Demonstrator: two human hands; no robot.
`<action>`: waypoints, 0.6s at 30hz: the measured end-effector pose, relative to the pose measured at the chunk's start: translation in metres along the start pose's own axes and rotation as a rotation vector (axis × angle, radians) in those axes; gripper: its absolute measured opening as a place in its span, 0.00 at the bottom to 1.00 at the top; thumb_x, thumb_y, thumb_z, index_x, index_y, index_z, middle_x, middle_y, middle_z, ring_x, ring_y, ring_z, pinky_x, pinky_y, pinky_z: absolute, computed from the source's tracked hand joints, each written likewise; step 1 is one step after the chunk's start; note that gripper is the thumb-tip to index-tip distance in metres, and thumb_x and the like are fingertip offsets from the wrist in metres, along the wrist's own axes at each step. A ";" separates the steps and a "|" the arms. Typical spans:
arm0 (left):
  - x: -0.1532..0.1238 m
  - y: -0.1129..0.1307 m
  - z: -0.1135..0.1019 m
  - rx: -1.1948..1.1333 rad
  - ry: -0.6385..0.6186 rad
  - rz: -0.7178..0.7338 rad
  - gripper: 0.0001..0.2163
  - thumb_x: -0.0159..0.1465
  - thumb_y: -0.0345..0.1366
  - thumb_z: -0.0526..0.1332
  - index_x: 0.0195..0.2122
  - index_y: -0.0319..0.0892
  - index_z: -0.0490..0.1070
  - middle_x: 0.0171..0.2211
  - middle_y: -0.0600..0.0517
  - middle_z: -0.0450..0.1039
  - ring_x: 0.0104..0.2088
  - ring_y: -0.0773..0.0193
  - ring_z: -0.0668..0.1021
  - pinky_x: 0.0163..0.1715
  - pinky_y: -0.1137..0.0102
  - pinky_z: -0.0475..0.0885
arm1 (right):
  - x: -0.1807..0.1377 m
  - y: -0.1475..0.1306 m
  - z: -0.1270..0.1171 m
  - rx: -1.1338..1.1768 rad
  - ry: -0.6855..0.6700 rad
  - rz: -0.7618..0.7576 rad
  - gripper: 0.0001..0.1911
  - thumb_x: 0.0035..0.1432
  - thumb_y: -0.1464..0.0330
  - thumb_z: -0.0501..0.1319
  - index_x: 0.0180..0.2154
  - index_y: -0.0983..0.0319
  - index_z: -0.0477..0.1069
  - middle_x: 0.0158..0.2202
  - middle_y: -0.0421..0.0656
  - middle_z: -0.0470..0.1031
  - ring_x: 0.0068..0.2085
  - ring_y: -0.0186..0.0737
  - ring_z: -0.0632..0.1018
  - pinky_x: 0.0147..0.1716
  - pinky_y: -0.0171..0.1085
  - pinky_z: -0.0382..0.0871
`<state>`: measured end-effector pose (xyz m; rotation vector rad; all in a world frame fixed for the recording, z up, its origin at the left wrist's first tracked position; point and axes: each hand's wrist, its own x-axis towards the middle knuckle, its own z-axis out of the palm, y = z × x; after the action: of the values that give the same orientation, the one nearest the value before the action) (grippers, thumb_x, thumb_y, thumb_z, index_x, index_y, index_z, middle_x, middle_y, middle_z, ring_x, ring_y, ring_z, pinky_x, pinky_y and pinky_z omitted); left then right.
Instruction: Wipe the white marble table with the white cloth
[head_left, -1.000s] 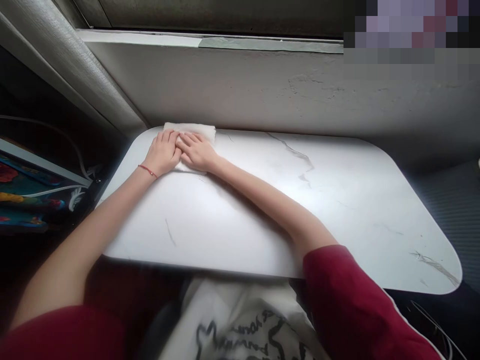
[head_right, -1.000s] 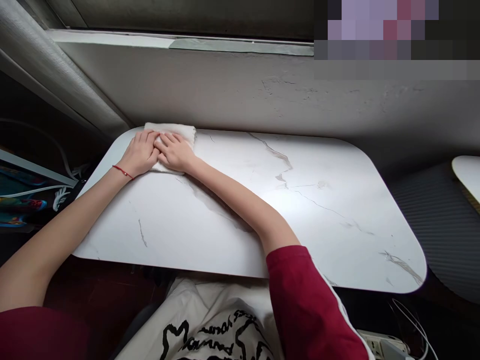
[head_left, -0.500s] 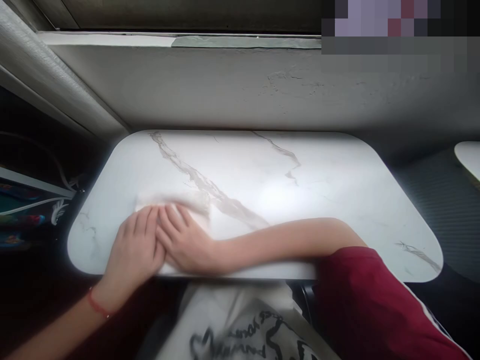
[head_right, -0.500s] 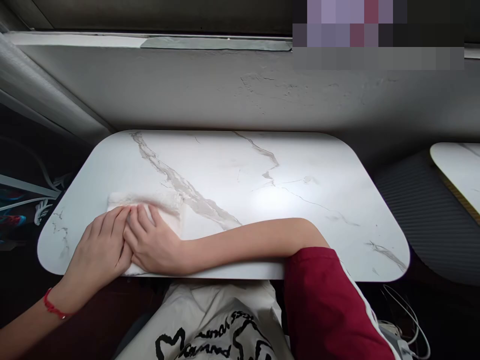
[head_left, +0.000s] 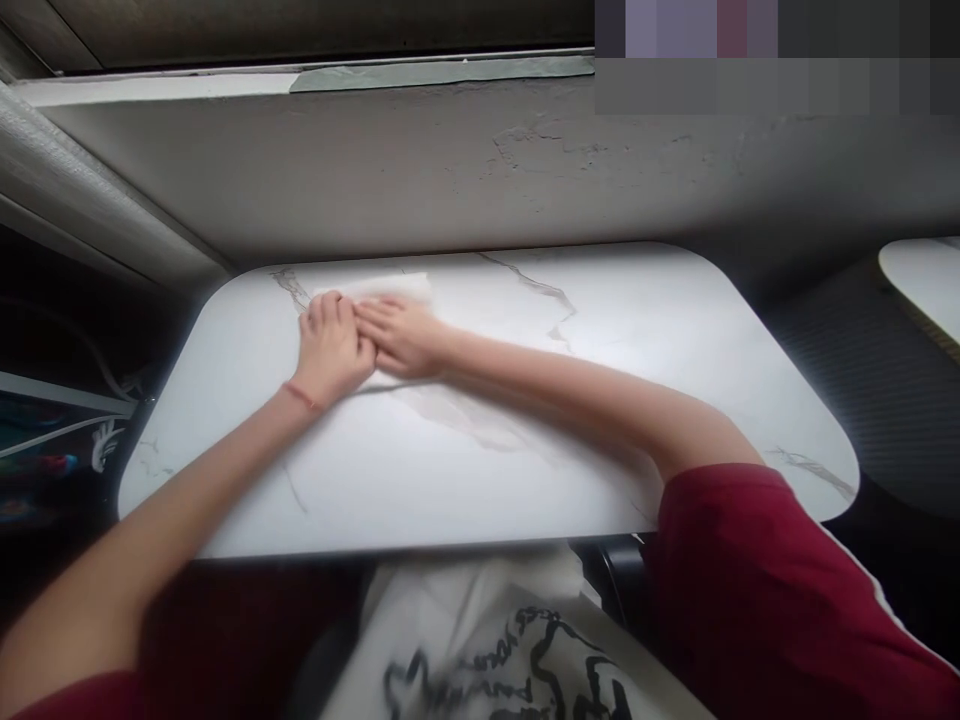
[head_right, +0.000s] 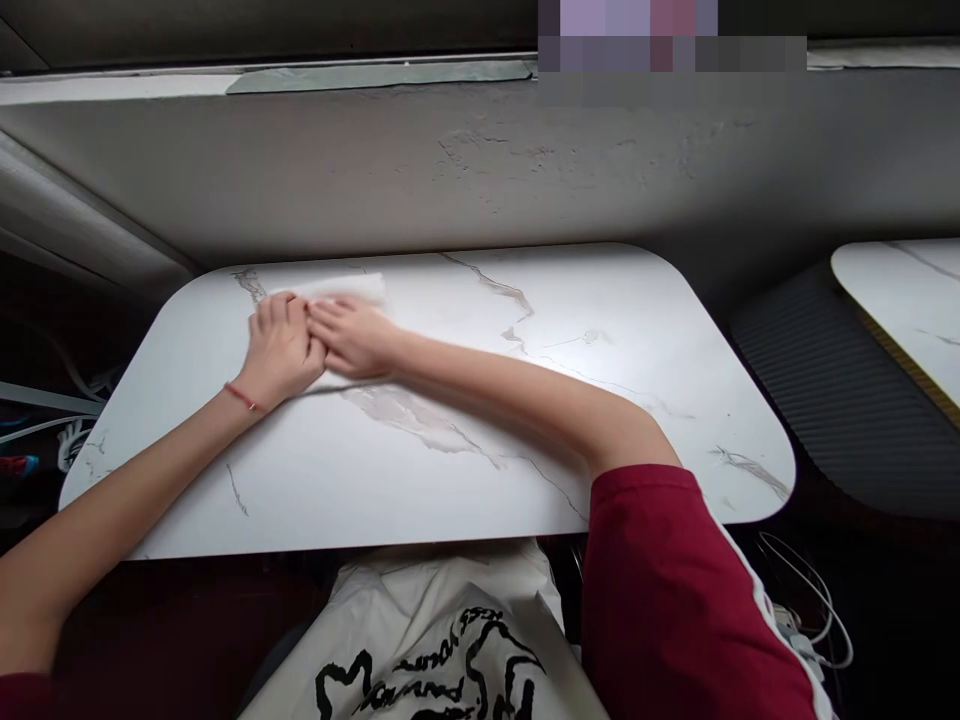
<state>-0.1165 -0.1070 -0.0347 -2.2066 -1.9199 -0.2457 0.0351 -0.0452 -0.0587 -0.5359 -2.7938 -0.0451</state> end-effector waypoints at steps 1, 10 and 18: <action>0.020 0.008 0.006 -0.014 0.003 -0.001 0.21 0.65 0.34 0.51 0.55 0.28 0.68 0.59 0.30 0.67 0.62 0.37 0.69 0.59 0.50 0.65 | -0.003 0.020 -0.001 0.003 -0.009 0.025 0.29 0.69 0.65 0.48 0.64 0.77 0.64 0.69 0.63 0.63 0.69 0.59 0.66 0.69 0.58 0.56; 0.103 0.056 0.037 -0.189 0.080 -0.009 0.21 0.64 0.35 0.52 0.56 0.31 0.69 0.59 0.30 0.69 0.61 0.36 0.69 0.58 0.48 0.63 | -0.042 0.094 -0.014 0.067 0.035 0.260 0.32 0.66 0.69 0.44 0.68 0.71 0.61 0.71 0.53 0.62 0.72 0.50 0.62 0.70 0.51 0.56; 0.099 0.051 0.034 -0.192 0.069 -0.024 0.21 0.65 0.35 0.51 0.56 0.33 0.69 0.59 0.32 0.69 0.59 0.36 0.70 0.57 0.49 0.65 | -0.039 0.092 -0.011 0.071 0.035 0.288 0.32 0.65 0.68 0.45 0.68 0.70 0.62 0.71 0.52 0.62 0.71 0.51 0.62 0.70 0.53 0.56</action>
<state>-0.0521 -0.0099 -0.0443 -2.2602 -1.9604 -0.5233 0.1069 0.0256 -0.0615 -0.9029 -2.6441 0.1038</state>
